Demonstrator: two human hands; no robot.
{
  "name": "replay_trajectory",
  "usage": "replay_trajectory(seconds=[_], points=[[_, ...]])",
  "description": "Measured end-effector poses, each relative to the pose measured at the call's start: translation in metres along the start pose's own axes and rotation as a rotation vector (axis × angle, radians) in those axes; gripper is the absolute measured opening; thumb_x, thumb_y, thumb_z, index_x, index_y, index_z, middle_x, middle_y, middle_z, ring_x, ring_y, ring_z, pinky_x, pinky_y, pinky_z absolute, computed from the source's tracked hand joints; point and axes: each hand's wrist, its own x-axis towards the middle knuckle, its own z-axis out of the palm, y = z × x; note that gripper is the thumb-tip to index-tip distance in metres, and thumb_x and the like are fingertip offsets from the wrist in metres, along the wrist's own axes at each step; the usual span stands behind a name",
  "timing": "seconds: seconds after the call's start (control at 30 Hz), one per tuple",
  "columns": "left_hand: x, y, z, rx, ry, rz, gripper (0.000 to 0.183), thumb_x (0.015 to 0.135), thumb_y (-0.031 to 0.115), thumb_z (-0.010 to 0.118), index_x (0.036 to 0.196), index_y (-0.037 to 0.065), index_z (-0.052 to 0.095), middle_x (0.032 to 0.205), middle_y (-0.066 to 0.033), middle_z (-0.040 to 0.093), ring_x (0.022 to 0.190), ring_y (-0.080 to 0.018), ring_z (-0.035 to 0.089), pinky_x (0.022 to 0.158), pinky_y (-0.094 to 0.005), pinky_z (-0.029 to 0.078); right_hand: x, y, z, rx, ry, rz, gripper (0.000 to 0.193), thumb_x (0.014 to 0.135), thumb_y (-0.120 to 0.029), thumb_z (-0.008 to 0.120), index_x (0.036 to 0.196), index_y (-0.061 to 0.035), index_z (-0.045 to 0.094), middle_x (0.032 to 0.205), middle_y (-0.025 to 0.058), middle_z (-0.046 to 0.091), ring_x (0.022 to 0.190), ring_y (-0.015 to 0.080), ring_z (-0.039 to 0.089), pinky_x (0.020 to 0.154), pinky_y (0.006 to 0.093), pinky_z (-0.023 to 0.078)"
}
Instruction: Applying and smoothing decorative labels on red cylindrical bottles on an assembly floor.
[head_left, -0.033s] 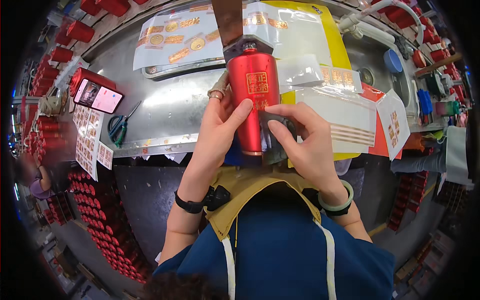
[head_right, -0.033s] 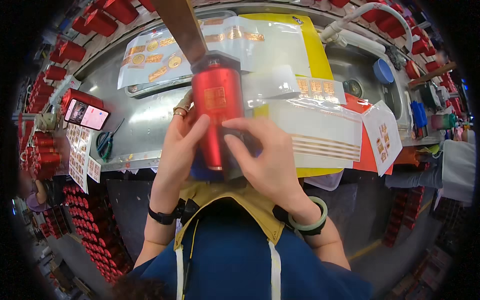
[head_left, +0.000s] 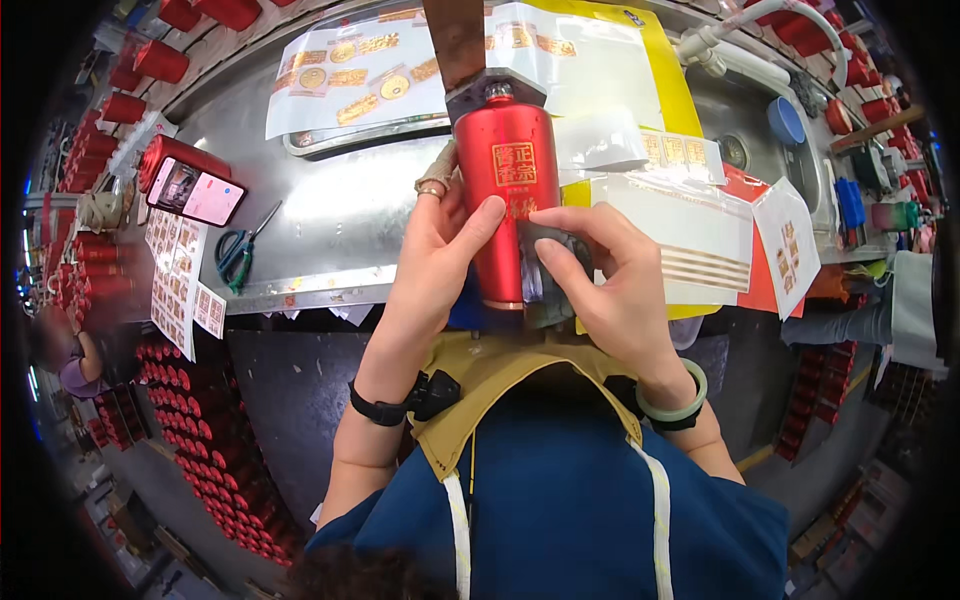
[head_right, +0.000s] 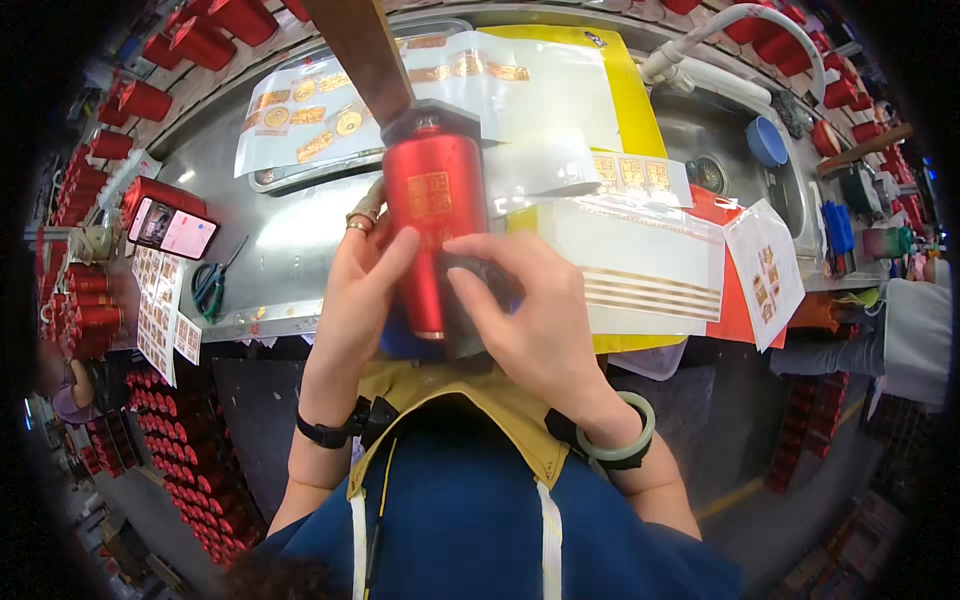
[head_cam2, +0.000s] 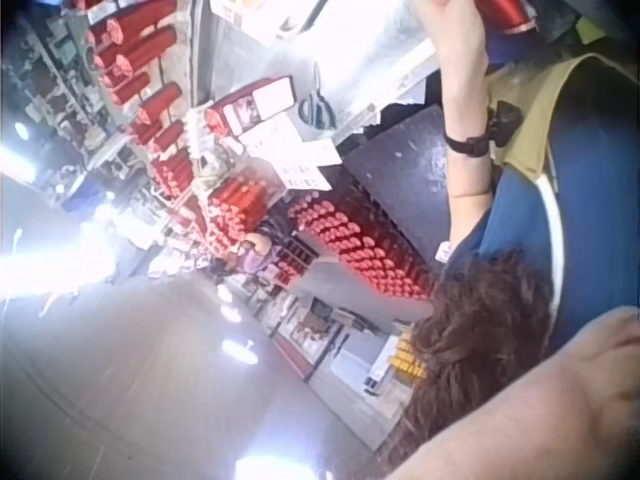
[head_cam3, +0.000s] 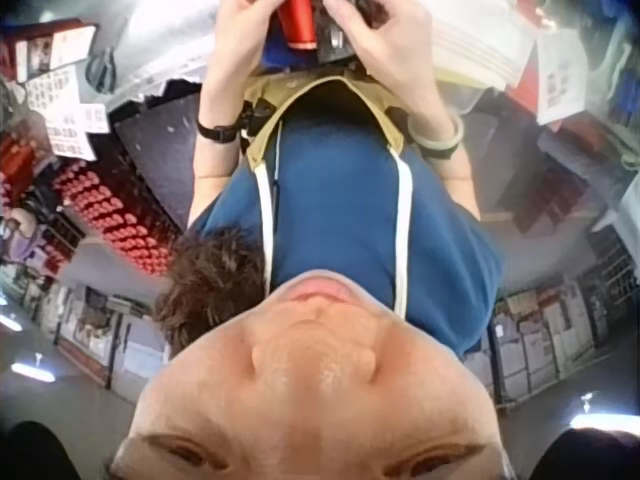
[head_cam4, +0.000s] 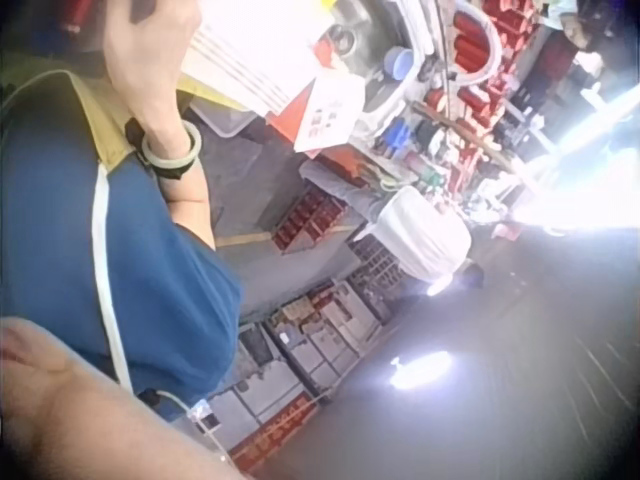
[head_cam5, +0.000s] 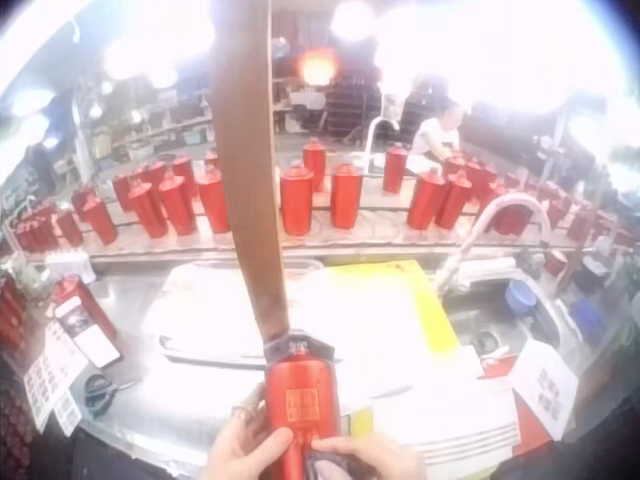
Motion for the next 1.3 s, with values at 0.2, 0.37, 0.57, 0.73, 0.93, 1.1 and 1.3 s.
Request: replay_trajectory(seconds=[0.2,0.37,0.57,0.73,0.93,1.1,1.3], points=[[0.002,0.001,0.002,0.005,0.007,-0.018,0.073,0.101,0.009,0.066,0.161,-0.001,0.025,0.157,-0.0169,0.043,0.142,-0.0224,0.047,0.118,-0.0385,0.038,0.002,-0.011,-0.002,-0.09,0.003,0.02,0.022,0.088,-0.005,0.073,0.11,-0.0044,0.075,0.094,0.0128,0.071,0.081,0.0243,0.068,0.069,0.0331,0.052],[0.002,0.0,0.001,-0.007,0.005,-0.012,0.073,0.101,0.01,0.067,0.16,-0.001,0.025,0.157,-0.017,0.043,0.142,-0.0224,0.046,0.119,-0.0386,0.038,0.003,-0.017,-0.004,-0.177,-0.032,0.052,0.022,0.088,-0.005,0.073,0.11,-0.0049,0.075,0.091,0.012,0.069,0.077,0.0243,0.066,0.067,0.0336,0.051],[0.001,0.001,0.003,-0.002,0.007,-0.005,0.074,0.101,0.011,0.068,0.16,0.0,0.025,0.156,-0.0171,0.043,0.142,-0.0224,0.046,0.118,-0.0386,0.038,0.002,-0.015,-0.003,-0.189,-0.009,0.022,0.022,0.088,-0.005,0.074,0.11,-0.005,0.075,0.09,0.0118,0.069,0.078,0.024,0.066,0.067,0.0336,0.051],[0.0,0.001,0.002,0.016,0.011,-0.001,0.073,0.101,0.012,0.068,0.16,0.0,0.026,0.155,-0.0168,0.045,0.141,-0.0219,0.047,0.118,-0.0384,0.039,0.002,-0.015,-0.002,-0.167,-0.009,0.014,0.022,0.088,-0.005,0.073,0.11,-0.0048,0.075,0.09,0.0119,0.069,0.078,0.0243,0.066,0.067,0.0336,0.051],[0.001,-0.001,0.001,0.025,-0.001,0.004,0.07,0.103,0.015,0.066,0.16,0.0,0.027,0.153,-0.0166,0.047,0.139,-0.0207,0.049,0.117,-0.0379,0.039,0.002,-0.01,-0.001,-0.133,-0.006,0.018,0.023,0.088,-0.006,0.074,0.111,-0.0051,0.075,0.091,0.0118,0.07,0.079,0.0236,0.067,0.067,0.033,0.051],[0.001,0.009,0.001,-0.094,0.057,-0.031,0.058,0.112,0.022,0.049,0.16,0.0,0.027,0.153,-0.0141,0.049,0.138,-0.0201,0.05,0.116,-0.0381,0.04,0.011,0.005,-0.015,0.249,-0.005,0.103,0.025,0.095,-0.006,0.07,0.119,-0.0009,0.073,0.106,0.006,0.075,0.093,0.0111,0.067,0.08,0.0256,0.052],[0.0,0.011,-0.003,-0.065,0.137,-0.019,0.07,0.106,0.019,0.061,0.16,-0.002,0.023,0.151,-0.018,0.049,0.137,-0.0225,0.052,0.115,-0.039,0.042,0.05,0.009,-0.036,0.33,0.13,0.01,0.02,0.105,-0.01,0.058,0.12,-0.0011,0.068,0.102,-0.0009,0.067,0.09,0.0048,0.06,0.082,0.0205,0.048]])
